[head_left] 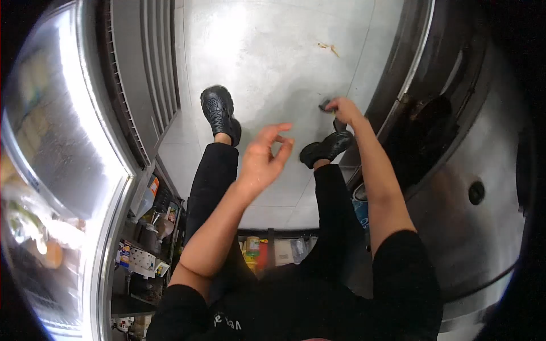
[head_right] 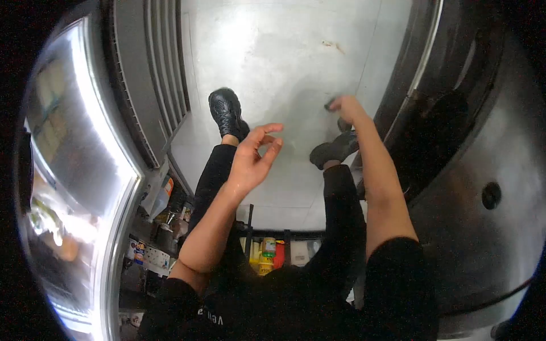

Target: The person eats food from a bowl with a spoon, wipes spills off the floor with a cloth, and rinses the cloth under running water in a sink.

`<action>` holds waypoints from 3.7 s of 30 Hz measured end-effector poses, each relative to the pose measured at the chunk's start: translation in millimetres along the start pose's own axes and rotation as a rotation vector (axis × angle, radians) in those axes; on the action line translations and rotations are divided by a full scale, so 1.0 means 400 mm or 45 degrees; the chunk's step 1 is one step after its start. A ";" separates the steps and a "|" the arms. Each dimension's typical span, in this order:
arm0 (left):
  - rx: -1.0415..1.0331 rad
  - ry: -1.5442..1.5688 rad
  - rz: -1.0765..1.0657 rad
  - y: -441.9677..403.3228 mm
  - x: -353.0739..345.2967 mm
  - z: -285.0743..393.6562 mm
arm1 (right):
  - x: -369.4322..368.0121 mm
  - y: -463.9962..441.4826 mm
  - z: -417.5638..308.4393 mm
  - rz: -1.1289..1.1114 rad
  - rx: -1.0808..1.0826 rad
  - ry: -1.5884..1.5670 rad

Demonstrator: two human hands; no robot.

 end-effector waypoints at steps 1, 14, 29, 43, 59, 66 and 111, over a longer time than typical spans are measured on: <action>-0.166 -0.040 0.092 0.007 0.009 -0.018 | 0.002 0.070 -0.029 -0.086 -0.012 -0.144; -0.309 0.730 0.396 0.317 0.077 0.287 | 0.274 0.780 -0.771 0.315 0.122 -1.255; -1.007 0.261 0.125 0.062 0.230 1.792 | 1.328 1.092 -1.286 0.608 1.323 -2.422; -0.697 -0.411 0.440 0.011 0.536 2.244 | 2.484 0.822 -1.596 0.242 1.460 -2.268; -1.242 -0.674 0.111 -0.875 0.482 3.484 | 3.703 0.593 -1.837 0.494 1.895 -2.122; -1.434 -0.825 0.024 -1.220 0.434 3.942 | 4.345 0.339 -1.801 0.606 1.929 -2.310; -1.891 -1.299 -0.832 -3.328 -0.442 6.692 | 6.809 -0.599 -1.142 2.288 -0.009 -2.361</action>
Point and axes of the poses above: each hand's wrist, its own y-axis away from the middle knuckle, its own x-axis out of the back of the hand, z = x × y, the point moved 2 cm from there along -y, towards the middle knuckle
